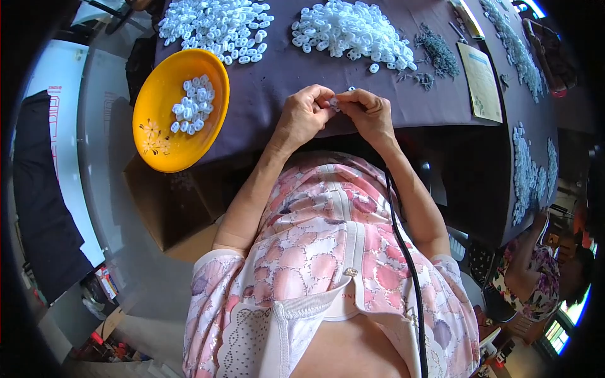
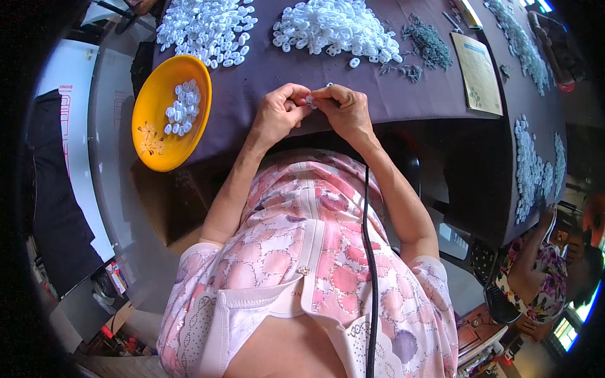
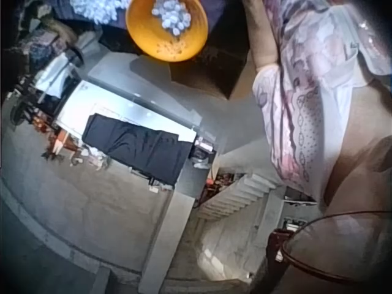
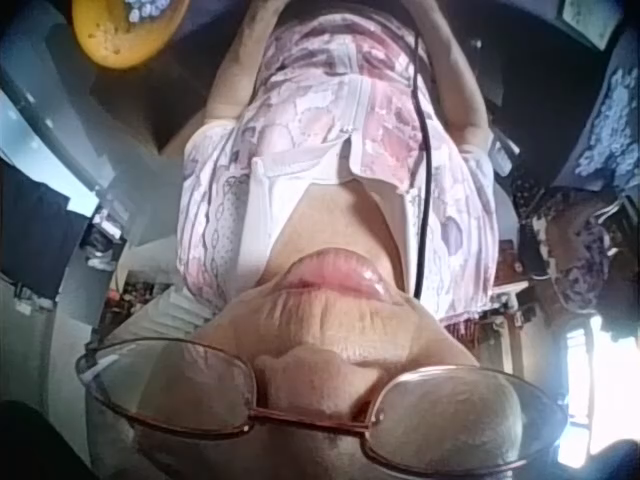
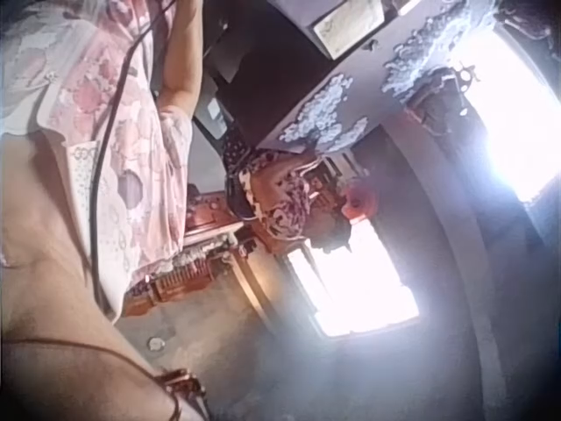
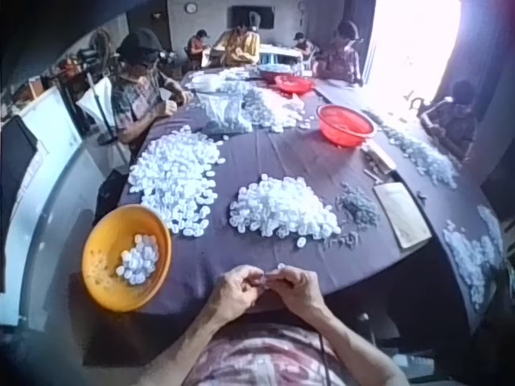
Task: Inspecting small white plastic components for quality control and sorting them into a bowl.
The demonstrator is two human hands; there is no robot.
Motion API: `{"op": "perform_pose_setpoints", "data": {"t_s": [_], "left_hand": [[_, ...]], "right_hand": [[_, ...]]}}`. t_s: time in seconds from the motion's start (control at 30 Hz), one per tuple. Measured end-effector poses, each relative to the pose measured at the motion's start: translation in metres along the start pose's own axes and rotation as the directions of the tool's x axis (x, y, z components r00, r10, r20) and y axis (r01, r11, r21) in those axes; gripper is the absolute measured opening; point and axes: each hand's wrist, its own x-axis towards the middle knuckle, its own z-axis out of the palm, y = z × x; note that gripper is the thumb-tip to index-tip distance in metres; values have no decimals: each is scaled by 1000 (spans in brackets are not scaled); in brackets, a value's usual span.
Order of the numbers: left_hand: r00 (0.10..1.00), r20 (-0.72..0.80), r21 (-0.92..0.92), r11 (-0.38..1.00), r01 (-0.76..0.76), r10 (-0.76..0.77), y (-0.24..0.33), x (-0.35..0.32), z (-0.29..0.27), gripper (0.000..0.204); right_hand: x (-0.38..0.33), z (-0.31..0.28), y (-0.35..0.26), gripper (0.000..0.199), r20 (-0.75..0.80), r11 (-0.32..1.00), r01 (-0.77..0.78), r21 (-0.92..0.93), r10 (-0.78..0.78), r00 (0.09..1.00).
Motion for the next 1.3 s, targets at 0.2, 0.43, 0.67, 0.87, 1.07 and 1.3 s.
{"op": "perform_pose_setpoints", "data": {"t_s": [0.2, 0.43, 0.67, 0.87, 1.07, 1.3], "left_hand": [[988, -70, 202, 972, -122, 139, 3, 0, 7, 31], [995, -74, 2, 997, -72, 72, -6, -3, 8, 39], [998, -36, -42, 998, -45, 43, -6, 2, 5, 36], [998, -18, 58, 996, -62, 64, -2, 5, 3, 37], [994, 21, 133, 985, -111, 109, -3, 7, 1, 39], [986, -47, 134, 979, -152, 160, -5, 0, 5, 40]], "right_hand": [[0, -1, 4, 8, 29, 1000, -3, 24, 3, 1000], [-2, -5, -6, 9, 53, 999, -27, 40, 25, 998], [-2, -7, -10, 9, 56, 994, -106, 33, 104, 993], [-2, -7, -6, 8, 60, 998, -35, 45, 32, 998], [-1, -8, -8, 9, 93, 999, -8, 34, 5, 996], [-3, -6, -4, 10, 94, 1000, 10, -21, -8, 996]]}}
